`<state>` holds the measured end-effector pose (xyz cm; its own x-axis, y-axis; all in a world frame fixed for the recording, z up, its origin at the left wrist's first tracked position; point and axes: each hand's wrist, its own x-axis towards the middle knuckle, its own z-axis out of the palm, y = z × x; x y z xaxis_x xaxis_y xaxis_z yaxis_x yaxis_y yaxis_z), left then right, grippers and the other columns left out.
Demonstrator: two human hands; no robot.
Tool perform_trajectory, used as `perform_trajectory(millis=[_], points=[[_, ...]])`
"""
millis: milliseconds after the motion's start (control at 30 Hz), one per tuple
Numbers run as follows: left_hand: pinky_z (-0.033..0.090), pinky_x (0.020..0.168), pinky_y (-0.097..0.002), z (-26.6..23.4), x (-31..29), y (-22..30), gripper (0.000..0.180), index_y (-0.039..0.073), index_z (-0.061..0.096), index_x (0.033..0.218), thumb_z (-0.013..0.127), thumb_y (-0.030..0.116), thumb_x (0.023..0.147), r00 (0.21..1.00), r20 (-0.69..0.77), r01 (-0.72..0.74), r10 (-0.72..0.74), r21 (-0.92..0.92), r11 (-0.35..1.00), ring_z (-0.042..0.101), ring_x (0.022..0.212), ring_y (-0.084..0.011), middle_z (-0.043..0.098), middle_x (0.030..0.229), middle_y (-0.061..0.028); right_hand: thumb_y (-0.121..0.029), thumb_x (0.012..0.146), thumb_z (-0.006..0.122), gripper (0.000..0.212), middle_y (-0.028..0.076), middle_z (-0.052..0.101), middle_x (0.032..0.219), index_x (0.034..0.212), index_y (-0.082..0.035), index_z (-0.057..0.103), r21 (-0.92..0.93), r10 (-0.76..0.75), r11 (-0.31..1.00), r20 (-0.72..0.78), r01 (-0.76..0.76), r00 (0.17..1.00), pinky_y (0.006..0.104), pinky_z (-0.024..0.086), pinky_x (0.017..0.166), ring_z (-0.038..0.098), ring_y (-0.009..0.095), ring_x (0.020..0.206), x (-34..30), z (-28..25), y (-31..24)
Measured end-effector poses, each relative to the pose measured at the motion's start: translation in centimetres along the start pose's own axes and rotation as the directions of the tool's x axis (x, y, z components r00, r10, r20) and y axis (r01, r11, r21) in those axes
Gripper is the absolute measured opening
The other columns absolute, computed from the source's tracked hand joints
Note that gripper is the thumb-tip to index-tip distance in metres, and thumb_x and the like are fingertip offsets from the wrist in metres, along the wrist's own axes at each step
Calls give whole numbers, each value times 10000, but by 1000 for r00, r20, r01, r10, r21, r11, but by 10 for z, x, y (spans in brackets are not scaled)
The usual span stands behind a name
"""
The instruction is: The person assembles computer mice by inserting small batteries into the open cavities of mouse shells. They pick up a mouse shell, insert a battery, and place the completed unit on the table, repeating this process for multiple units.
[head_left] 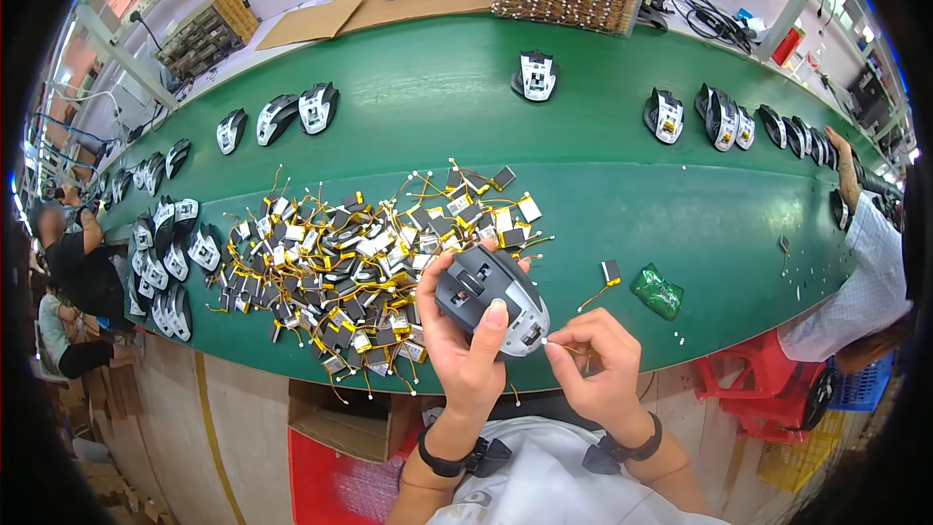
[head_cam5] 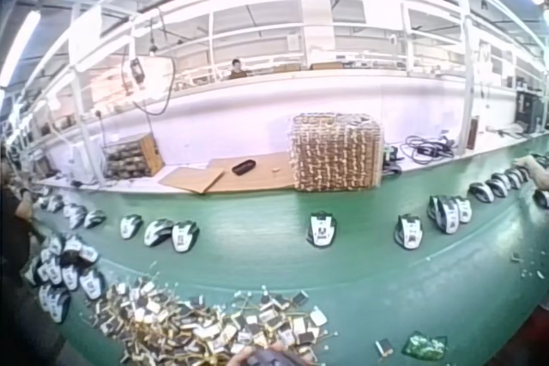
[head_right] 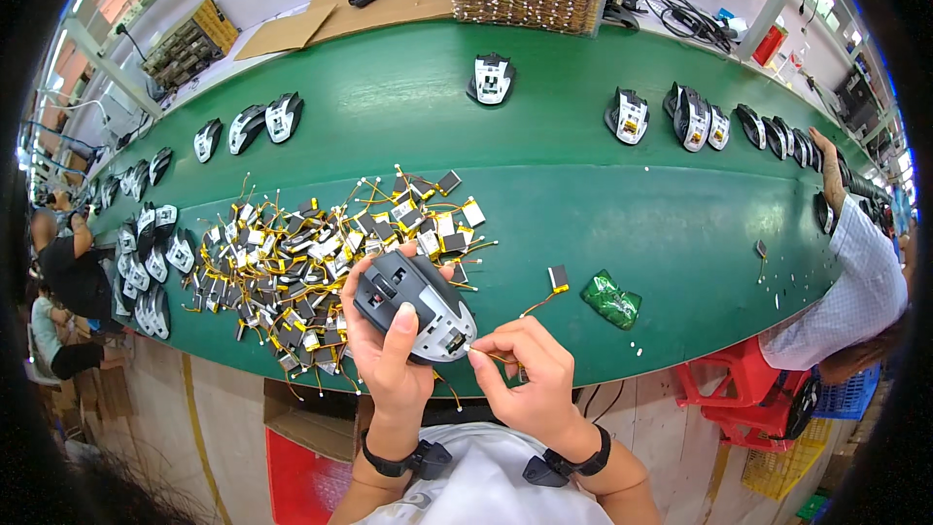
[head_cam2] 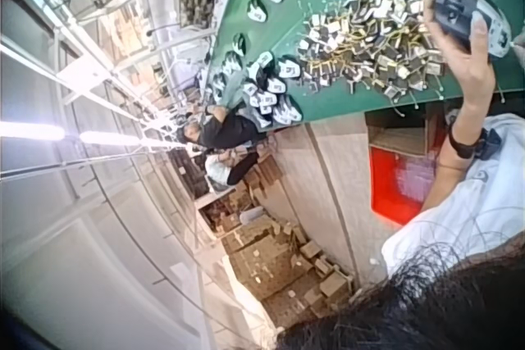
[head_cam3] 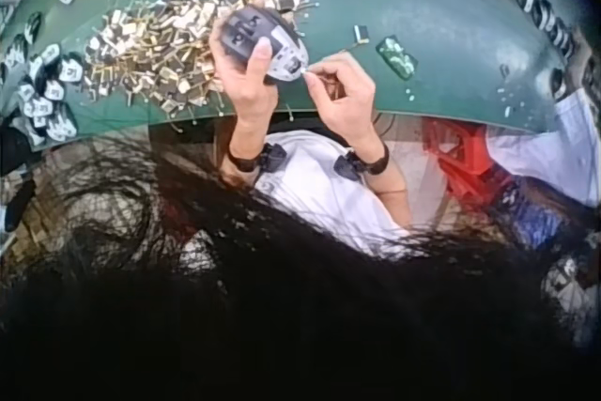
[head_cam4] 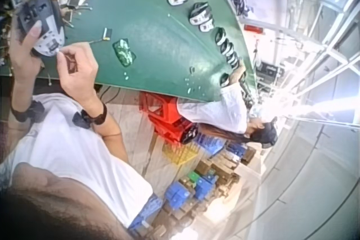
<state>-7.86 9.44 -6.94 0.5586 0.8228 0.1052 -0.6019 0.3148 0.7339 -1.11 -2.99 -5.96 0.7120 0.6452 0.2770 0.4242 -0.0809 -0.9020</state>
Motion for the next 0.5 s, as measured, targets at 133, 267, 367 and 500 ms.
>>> perform_trajectory(millis=[133,267,367,500], points=[[517,947,-472,2,-2,0,625,76,308,1393,639,74,862,1000,7,-21,21,50,998,585,1141,-408,477,1360,-232,12,749,734,93,39,598,736,788,-17,654,-82,-72,994,20,73,997,216,380,465,477,82,537,7,1,-4],[510,950,-483,0,-4,-1,668,97,310,1398,682,125,845,995,54,-84,79,96,992,584,1139,-408,462,1371,-226,7,736,730,131,23,574,680,729,-13,600,-20,45,999,79,-43,996,217,363,469,463,69,539,10,1,-4],[486,980,-465,-5,-5,-4,730,110,268,1402,717,114,826,972,119,-211,204,50,976,560,1185,-386,439,1380,-252,7,728,731,173,10,549,651,698,-11,562,112,142,982,77,-150,987,220,337,472,439,50,553,13,4,2],[496,964,-471,-3,-9,-5,769,146,275,1396,754,159,794,971,73,-228,226,23,973,550,1189,-403,447,1360,-229,-8,736,732,173,-10,533,628,701,-11,563,179,213,959,67,-221,975,218,336,475,428,35,558,11,11,0]])
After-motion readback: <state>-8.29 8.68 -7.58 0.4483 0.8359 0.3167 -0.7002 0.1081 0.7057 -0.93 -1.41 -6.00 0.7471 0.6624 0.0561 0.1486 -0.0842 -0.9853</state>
